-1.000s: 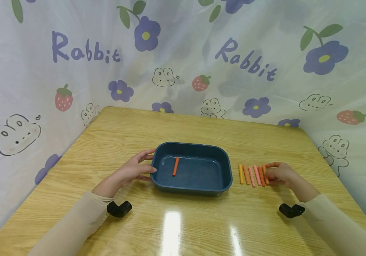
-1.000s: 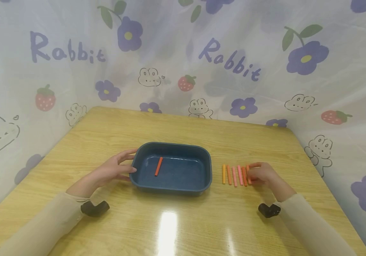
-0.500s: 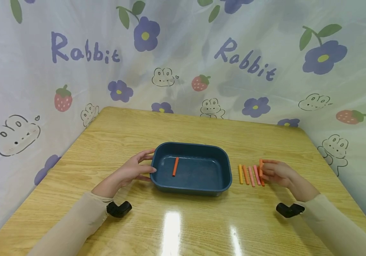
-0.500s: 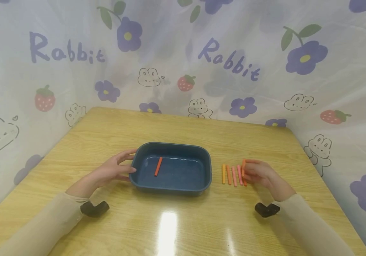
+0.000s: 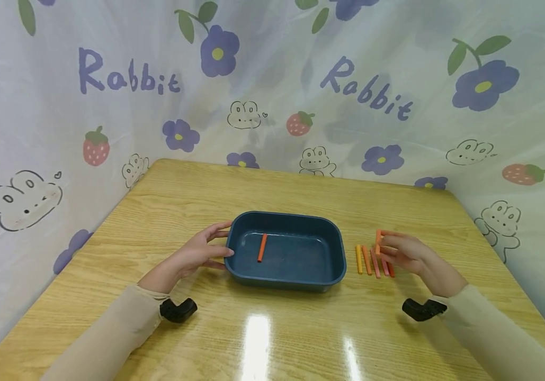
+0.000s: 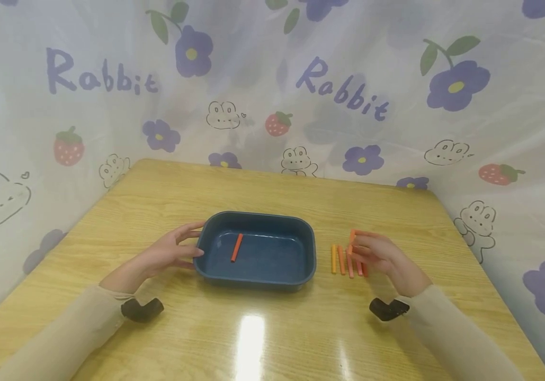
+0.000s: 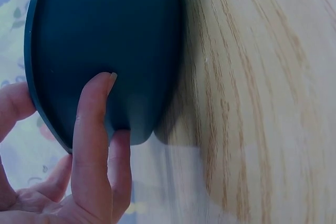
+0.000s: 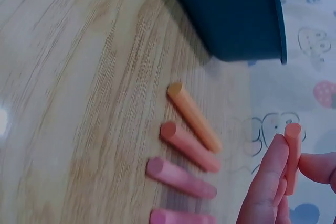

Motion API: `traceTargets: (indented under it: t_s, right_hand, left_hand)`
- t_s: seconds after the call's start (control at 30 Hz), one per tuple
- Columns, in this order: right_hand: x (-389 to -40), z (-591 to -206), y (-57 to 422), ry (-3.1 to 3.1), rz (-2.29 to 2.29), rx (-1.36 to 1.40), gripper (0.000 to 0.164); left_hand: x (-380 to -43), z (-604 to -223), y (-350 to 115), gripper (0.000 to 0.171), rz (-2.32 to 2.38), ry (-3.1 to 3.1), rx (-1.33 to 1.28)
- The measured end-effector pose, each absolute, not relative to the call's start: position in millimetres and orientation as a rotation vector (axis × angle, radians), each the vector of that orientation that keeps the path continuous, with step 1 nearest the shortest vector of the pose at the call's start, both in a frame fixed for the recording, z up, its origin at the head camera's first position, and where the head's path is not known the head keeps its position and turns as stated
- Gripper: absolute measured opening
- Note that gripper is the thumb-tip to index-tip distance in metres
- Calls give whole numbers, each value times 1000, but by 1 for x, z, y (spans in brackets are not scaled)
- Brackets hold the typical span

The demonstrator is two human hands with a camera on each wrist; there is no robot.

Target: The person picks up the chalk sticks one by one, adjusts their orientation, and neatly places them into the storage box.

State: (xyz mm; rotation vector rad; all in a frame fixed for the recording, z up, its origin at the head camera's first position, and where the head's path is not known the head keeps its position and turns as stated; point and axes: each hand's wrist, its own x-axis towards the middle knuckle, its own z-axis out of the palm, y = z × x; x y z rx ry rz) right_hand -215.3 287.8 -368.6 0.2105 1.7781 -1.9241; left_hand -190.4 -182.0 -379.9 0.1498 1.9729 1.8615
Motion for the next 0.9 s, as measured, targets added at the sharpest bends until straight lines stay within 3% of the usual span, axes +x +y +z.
traceTargets:
  t_s: [0.9]
  right_hand:
    - [-233, -340, 224, 1596, -2072, 214, 63]
  left_hand:
    - [-192, -380, -181, 78, 1862, 1964, 142]
